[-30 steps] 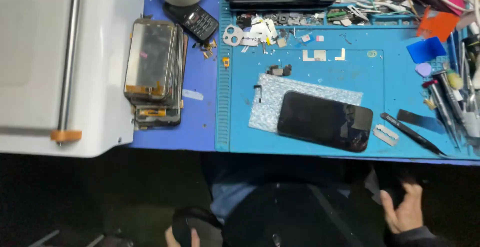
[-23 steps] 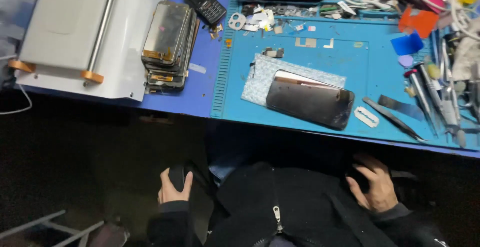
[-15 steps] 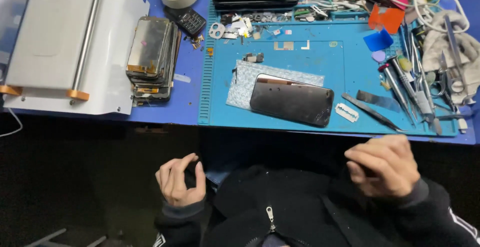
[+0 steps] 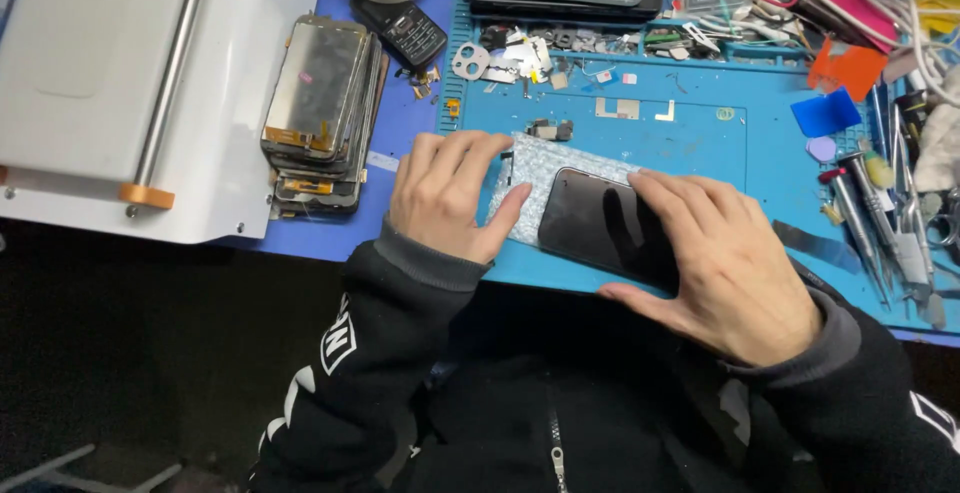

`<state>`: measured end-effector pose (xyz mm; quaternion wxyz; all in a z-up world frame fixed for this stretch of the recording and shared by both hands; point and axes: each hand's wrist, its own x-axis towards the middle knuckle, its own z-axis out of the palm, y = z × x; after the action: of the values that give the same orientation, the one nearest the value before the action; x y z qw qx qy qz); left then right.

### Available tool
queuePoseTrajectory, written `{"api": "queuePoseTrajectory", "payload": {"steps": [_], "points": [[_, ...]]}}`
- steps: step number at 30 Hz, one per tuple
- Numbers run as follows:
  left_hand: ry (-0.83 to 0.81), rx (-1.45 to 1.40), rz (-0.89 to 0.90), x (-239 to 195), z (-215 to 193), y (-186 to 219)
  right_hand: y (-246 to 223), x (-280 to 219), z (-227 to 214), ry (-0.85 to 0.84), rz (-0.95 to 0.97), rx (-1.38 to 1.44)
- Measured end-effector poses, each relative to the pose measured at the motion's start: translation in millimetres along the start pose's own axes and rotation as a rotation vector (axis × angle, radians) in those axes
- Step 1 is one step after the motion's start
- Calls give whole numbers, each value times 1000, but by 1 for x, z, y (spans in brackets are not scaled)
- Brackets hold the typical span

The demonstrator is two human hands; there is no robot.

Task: The person is removing a damaged screen from a smartphone using a small metal blade at a repair station.

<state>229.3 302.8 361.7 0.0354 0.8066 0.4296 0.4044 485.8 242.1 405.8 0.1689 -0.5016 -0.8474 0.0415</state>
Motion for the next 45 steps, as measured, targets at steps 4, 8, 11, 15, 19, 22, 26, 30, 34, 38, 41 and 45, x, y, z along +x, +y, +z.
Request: {"api": "queuePoseTrajectory", "payload": {"steps": [4,8,11,15,19,22,26,30,34,38,41,45], "points": [[-31,8,-31,5,6,-3,3,6,1,19,-45,13],[-81,-9,-30,6,10,-9,5,10,3,0,-57,68],[-93,-6,-22,7,13,-11,7,11,4,-16,-46,103],[-86,3,-31,9,15,-12,11,13,7,9,-67,43],[-82,11,-46,11,16,-11,18,14,10,-14,-47,118],[-106,31,-68,11,14,-10,21,15,10,-38,-41,129],[-101,25,-70,11,14,-11,24,14,11,-62,-51,173],[-100,36,-67,14,12,-11,25,16,9,-65,-82,196],[-104,35,-78,13,13,-12,32,9,6,-105,-89,188],[-76,-15,-79,13,13,-12,37,5,-1,-174,-117,144],[-64,-30,-80,15,8,-9,44,-1,-3,-226,-120,147],[-57,-19,-121,17,-1,-3,54,-5,-5,-283,-149,147]]}}
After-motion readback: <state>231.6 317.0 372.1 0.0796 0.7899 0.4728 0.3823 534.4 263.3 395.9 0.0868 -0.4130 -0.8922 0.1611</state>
